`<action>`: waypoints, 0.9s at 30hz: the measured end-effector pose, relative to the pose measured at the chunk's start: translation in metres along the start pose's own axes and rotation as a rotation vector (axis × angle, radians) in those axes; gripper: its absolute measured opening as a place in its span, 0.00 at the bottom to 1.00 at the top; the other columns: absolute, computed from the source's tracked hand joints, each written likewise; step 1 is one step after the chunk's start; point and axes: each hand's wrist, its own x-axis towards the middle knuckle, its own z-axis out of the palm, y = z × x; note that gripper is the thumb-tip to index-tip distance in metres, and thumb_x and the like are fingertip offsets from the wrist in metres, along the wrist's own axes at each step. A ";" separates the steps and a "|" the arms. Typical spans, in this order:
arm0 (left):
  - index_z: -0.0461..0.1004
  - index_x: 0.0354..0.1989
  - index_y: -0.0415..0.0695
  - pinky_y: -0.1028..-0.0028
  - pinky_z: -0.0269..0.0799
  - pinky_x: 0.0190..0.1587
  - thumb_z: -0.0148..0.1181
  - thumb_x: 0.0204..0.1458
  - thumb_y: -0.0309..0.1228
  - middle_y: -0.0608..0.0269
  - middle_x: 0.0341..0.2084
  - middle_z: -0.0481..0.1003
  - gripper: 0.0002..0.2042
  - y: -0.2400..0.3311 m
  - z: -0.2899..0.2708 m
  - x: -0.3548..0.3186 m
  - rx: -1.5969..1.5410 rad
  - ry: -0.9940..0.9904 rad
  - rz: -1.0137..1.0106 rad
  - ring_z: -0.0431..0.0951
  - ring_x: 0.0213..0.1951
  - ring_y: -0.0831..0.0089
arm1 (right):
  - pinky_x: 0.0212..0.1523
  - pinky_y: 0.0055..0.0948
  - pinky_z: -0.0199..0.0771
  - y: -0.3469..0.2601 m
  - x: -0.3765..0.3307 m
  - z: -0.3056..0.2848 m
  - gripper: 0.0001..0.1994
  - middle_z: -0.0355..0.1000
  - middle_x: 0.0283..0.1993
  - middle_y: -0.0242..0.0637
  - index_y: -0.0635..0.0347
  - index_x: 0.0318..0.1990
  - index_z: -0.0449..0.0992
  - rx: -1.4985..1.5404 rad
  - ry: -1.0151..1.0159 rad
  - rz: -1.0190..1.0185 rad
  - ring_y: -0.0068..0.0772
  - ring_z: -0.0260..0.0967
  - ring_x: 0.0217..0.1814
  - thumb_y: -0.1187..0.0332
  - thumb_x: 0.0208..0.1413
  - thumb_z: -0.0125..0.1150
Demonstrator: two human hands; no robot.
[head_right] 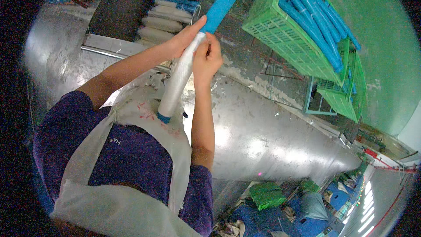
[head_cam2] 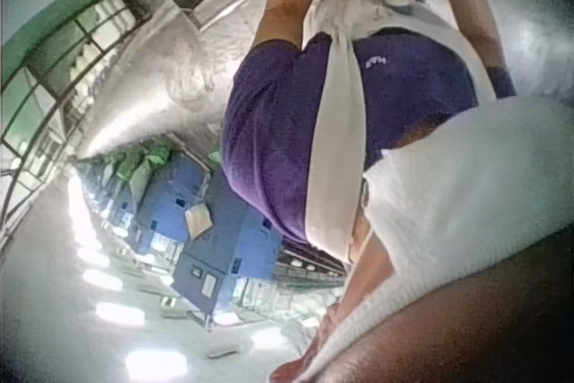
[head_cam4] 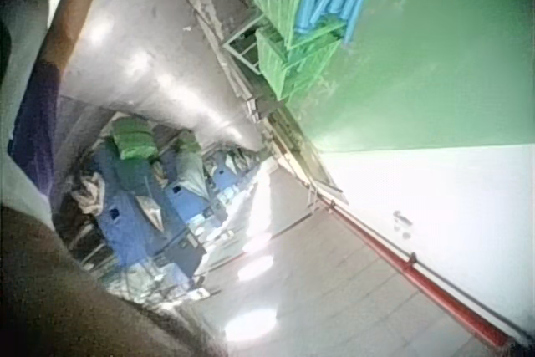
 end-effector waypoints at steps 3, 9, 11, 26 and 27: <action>0.68 0.36 0.44 0.75 0.64 0.22 0.50 0.53 0.57 0.66 0.21 0.70 0.25 -0.007 0.011 -0.014 0.046 0.018 0.025 0.68 0.21 0.79 | 0.17 0.18 0.56 -0.002 -0.034 -0.017 0.08 0.64 0.18 0.27 0.66 0.41 0.75 0.050 0.041 -0.082 0.12 0.58 0.18 0.74 0.58 0.50; 0.66 0.43 0.43 0.74 0.69 0.26 0.59 0.49 0.51 0.63 0.25 0.71 0.25 -0.051 -0.012 -0.068 0.073 0.057 0.088 0.71 0.25 0.77 | 0.29 0.18 0.66 -0.009 -0.177 -0.049 0.12 0.72 0.29 0.33 0.63 0.47 0.74 -0.149 -0.181 0.304 0.14 0.63 0.27 0.72 0.57 0.53; 0.65 0.45 0.42 0.72 0.71 0.27 0.61 0.48 0.48 0.62 0.26 0.72 0.24 -0.094 -0.016 -0.102 0.166 0.172 0.138 0.72 0.25 0.75 | 0.28 0.16 0.65 -0.005 -0.206 -0.057 0.11 0.71 0.27 0.30 0.63 0.47 0.74 0.140 -0.102 0.422 0.12 0.61 0.26 0.73 0.57 0.54; 0.62 0.55 0.43 0.75 0.71 0.39 0.66 0.45 0.40 0.63 0.35 0.73 0.29 -0.055 -0.014 -0.059 0.866 -0.191 0.407 0.73 0.36 0.77 | 0.21 0.23 0.64 -0.056 -0.144 -0.125 0.13 0.67 0.21 0.35 0.62 0.48 0.73 -0.647 -0.125 -0.457 0.24 0.63 0.20 0.76 0.55 0.50; 0.61 0.57 0.44 0.73 0.72 0.30 0.67 0.43 0.41 0.61 0.35 0.74 0.33 -0.067 -0.003 -0.059 0.991 -0.257 0.504 0.74 0.30 0.77 | 0.26 0.27 0.67 -0.069 -0.129 -0.138 0.14 0.68 0.26 0.36 0.61 0.49 0.72 -0.847 -0.162 -0.629 0.29 0.65 0.25 0.75 0.53 0.52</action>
